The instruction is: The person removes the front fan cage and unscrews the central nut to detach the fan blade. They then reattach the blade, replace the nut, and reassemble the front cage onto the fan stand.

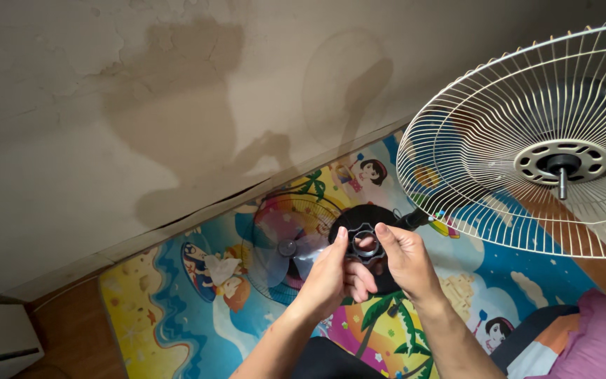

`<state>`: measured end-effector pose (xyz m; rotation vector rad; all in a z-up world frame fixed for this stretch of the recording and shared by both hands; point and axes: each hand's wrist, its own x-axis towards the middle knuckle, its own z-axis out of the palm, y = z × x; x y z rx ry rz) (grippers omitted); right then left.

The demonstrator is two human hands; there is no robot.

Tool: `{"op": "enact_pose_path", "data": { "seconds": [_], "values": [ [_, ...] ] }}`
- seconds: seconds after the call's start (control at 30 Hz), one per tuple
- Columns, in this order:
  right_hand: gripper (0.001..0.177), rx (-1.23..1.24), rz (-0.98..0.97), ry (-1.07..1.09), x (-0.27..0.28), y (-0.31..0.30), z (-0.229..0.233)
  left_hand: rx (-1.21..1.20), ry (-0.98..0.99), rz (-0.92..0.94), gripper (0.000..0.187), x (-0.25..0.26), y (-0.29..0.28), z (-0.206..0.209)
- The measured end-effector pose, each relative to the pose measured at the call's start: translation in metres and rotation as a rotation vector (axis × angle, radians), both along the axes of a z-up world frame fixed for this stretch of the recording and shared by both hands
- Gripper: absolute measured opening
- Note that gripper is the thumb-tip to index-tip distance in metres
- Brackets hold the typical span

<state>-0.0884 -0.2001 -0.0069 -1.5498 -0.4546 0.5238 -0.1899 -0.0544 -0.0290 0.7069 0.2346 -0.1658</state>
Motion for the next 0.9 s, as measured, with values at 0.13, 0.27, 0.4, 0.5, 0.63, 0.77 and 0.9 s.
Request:
{"op": "enact_pose_path", "data": {
  "seconds": [0.13, 0.27, 0.4, 0.5, 0.63, 0.77, 0.9],
  "values": [
    [0.043, 0.028, -0.003, 0.005, 0.001, 0.001, -0.001, -0.027, -0.012, -0.012, 0.066, 0.0, 0.001, -0.002],
    [0.043, -0.009, 0.038, -0.177, 0.0, -0.01, 0.006, 0.003, -0.14, -0.045, 0.048, -0.002, 0.002, 0.0],
    [0.046, 0.022, 0.019, -0.289, -0.005, -0.042, 0.023, 0.14, -0.325, -0.03, 0.034, 0.012, -0.014, 0.012],
    [0.044, 0.153, -0.051, -0.159, -0.011, -0.068, 0.035, 0.245, -0.504, -0.016, 0.035, 0.023, -0.027, 0.028],
    [0.043, 0.321, -0.17, -0.125, -0.009, -0.101, 0.048, 0.63, -0.689, 0.005, 0.041, 0.044, -0.044, 0.063],
    [0.037, 0.095, -0.472, -0.33, -0.004, -0.121, 0.05, 0.969, -0.869, 0.004, 0.04, 0.068, -0.063, 0.084],
    [0.03, 0.166, -0.643, -0.494, 0.015, -0.133, 0.058, 0.798, -0.746, 0.21, 0.053, 0.094, -0.078, 0.047]
  ]
}}
